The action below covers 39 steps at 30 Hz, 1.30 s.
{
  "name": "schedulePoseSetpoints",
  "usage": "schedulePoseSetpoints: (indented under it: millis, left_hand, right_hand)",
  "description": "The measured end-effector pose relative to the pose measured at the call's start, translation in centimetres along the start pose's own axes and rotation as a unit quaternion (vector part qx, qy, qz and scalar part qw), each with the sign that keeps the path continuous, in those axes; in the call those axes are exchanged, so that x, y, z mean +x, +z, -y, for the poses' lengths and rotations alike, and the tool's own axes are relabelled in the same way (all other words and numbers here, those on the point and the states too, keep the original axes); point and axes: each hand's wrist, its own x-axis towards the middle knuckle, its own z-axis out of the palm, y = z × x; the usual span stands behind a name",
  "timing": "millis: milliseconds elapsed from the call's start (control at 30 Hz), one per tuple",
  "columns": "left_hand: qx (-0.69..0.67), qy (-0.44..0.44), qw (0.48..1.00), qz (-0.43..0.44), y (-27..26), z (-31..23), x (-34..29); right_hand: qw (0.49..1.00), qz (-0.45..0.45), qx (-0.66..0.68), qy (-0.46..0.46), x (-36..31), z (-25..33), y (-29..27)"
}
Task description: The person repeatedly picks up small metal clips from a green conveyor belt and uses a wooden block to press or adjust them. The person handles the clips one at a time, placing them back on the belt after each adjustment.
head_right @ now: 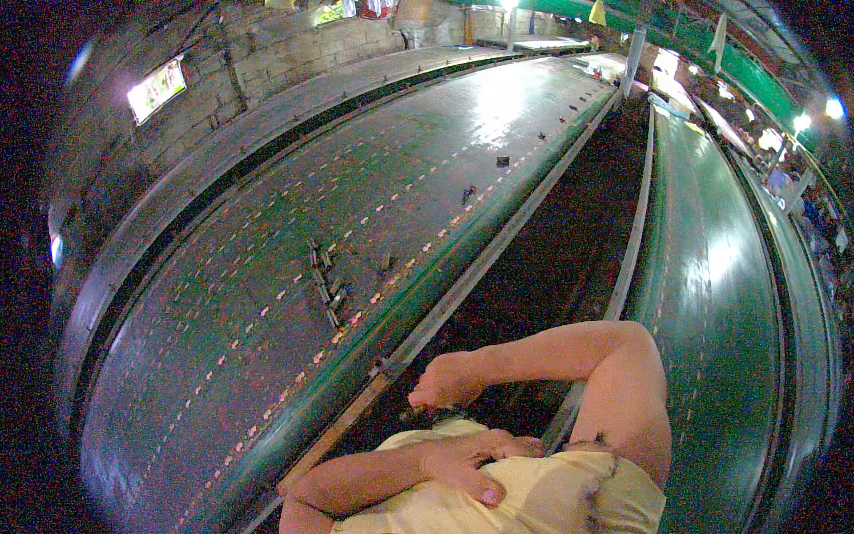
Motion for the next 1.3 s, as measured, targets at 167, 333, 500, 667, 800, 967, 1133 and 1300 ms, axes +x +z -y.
schedulePoseSetpoints:
  millis: [167, 333, 500, 667, 800, 967, 1133, 1300]
  left_hand:
    - [0.031, 0.083, 0.992, -0.089, 2.1, -0.4, 1.1]
    - [0.05, -0.012, 0.999, 0.013, 0.1, -1.2, 0.0]
    - [0.08, -0.012, 0.994, 0.075, -1.5, -0.9, 0.2]
    - [0.034, 0.094, 0.991, -0.095, 2.4, 0.5, 1.0]
    - [0.074, 0.163, 0.978, -0.103, 1.8, -0.2, 0.1]
    - [0.138, 0.22, 0.955, -0.146, 1.2, 0.4, -2.5]
    - [0.148, 0.194, 0.947, -0.209, 1.0, 1.6, -6.2]
    - [0.216, 0.199, 0.841, -0.454, 3.4, 3.5, -11.4]
  right_hand:
    - [1.0, 0.031, -0.007, 0.002, 0.0, 0.0, 0.4]
    - [1.0, 0.006, 0.002, 0.002, 0.6, 0.3, 0.7]
    - [1.0, -0.005, 0.015, -0.008, 1.1, 0.4, 0.9]
    - [0.999, 0.005, -0.005, -0.032, 0.7, 0.3, 1.9]
    - [1.0, 0.015, -0.013, -0.024, 1.2, 1.0, 1.4]
    - [1.0, -0.002, 0.015, -0.009, 0.7, 1.3, 0.5]
    - [0.998, 0.025, 0.038, 0.037, 0.9, 1.2, 1.3]
    - [0.957, 0.018, 0.18, 0.228, 0.5, 1.5, 0.7]
